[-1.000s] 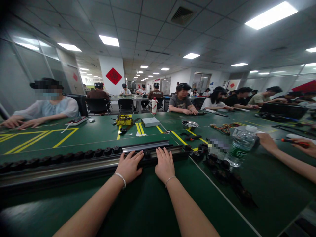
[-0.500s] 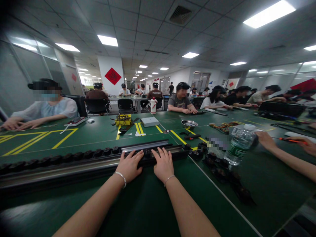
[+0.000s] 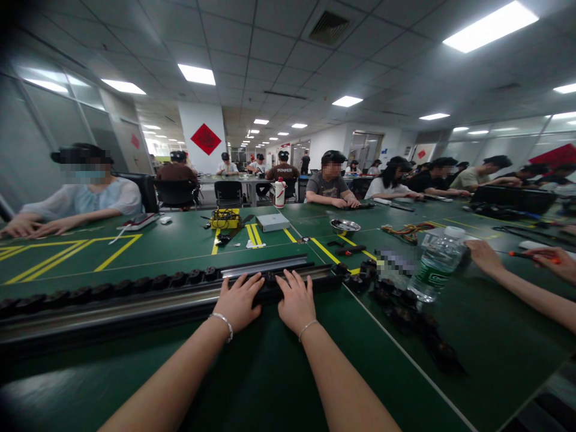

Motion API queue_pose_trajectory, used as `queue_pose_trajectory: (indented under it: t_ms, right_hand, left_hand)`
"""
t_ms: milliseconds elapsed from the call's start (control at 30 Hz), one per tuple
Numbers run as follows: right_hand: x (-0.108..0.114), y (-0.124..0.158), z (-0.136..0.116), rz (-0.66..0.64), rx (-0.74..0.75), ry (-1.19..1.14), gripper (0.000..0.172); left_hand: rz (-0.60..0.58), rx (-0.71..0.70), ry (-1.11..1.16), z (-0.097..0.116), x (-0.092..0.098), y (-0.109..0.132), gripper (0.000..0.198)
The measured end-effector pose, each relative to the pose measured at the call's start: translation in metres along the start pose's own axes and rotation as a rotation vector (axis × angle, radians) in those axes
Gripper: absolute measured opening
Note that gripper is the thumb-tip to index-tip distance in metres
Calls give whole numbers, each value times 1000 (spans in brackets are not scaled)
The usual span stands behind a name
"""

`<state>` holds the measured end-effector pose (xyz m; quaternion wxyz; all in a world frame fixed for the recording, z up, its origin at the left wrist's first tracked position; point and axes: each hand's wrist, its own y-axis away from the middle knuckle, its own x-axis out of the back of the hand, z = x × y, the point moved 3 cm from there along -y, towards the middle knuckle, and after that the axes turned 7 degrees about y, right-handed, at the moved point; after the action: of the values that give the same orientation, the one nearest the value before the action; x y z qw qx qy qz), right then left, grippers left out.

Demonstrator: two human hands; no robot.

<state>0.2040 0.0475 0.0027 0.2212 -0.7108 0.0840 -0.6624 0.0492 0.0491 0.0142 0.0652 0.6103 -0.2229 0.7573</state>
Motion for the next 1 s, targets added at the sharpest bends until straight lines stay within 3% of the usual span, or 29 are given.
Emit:
queue_pose_trajectory:
  t_ms: [233,600,767,1000]
  right_hand:
    - [3,0,-1,-6,-6,-18,56]
    - [3,1,2,21,12,-44,60]
    - [2,-1,14,48,-90,-12,68]
    - [-2,-2,19,29,-116,5,64]
  left_hand:
    - [34,-2,-15,5,1,0,60]
    - [128,43,-44,28,-11,-1,56]
    - [164,27,-42,28,-11,1,57]
    - [185,10,-13,28,-8,3,54]
